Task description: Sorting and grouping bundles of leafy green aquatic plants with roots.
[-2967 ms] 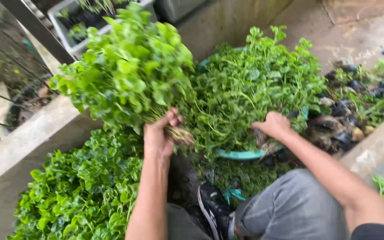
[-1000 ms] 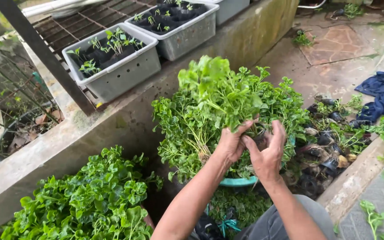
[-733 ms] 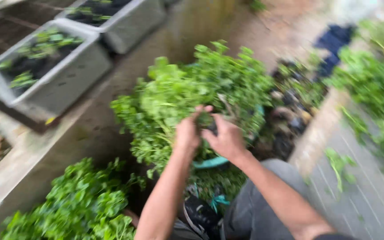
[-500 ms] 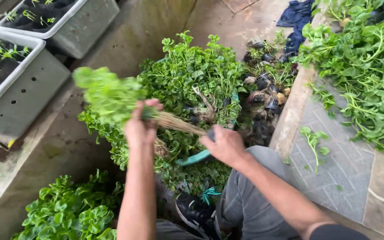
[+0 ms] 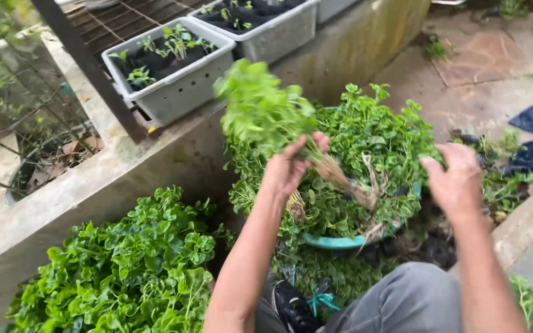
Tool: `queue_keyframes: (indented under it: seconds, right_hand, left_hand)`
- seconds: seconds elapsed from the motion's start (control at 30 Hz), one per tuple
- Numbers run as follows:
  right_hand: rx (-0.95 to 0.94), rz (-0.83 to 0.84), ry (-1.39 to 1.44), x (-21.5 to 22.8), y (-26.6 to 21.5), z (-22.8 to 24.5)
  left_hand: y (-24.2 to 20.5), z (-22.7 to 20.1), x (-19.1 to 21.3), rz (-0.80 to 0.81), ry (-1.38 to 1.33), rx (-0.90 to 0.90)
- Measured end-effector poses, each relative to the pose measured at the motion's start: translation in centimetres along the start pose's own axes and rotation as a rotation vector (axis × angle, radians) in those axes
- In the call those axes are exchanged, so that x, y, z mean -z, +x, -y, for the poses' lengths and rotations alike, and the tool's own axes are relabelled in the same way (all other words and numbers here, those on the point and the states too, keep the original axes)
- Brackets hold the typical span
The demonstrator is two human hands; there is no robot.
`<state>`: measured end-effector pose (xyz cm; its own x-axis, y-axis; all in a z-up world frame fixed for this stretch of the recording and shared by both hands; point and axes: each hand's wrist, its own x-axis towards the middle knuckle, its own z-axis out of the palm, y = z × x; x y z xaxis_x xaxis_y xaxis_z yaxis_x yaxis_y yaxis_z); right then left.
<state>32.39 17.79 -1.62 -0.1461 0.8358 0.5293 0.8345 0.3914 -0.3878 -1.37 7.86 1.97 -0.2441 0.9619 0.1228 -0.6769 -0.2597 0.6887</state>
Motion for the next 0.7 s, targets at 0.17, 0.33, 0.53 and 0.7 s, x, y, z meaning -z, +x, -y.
queue_keyframes:
  seconds: [0.17, 0.33, 0.53, 0.7]
  right_hand:
    - [0.036, 0.513, 0.9, 2.3, -1.3, 13.3]
    - [-0.066, 0.373, 1.429, -0.8, -3.5, 13.8]
    - [-0.202, 0.25, 1.385, -2.5, -4.8, 12.6]
    - [0.137, 0.057, 1.228, -1.2, -4.2, 13.1]
  left_hand:
    - [0.1, 2.5, -0.8, 0.136, 0.058, 0.117]
    - [-2.0, -0.3, -1.4, 0.346, 0.126, 0.208]
    - [-2.8, 3.0, 0.1, 0.383, 0.283, 0.417]
    - [-2.2, 4.9, -0.8, 0.344, 0.127, 0.433]
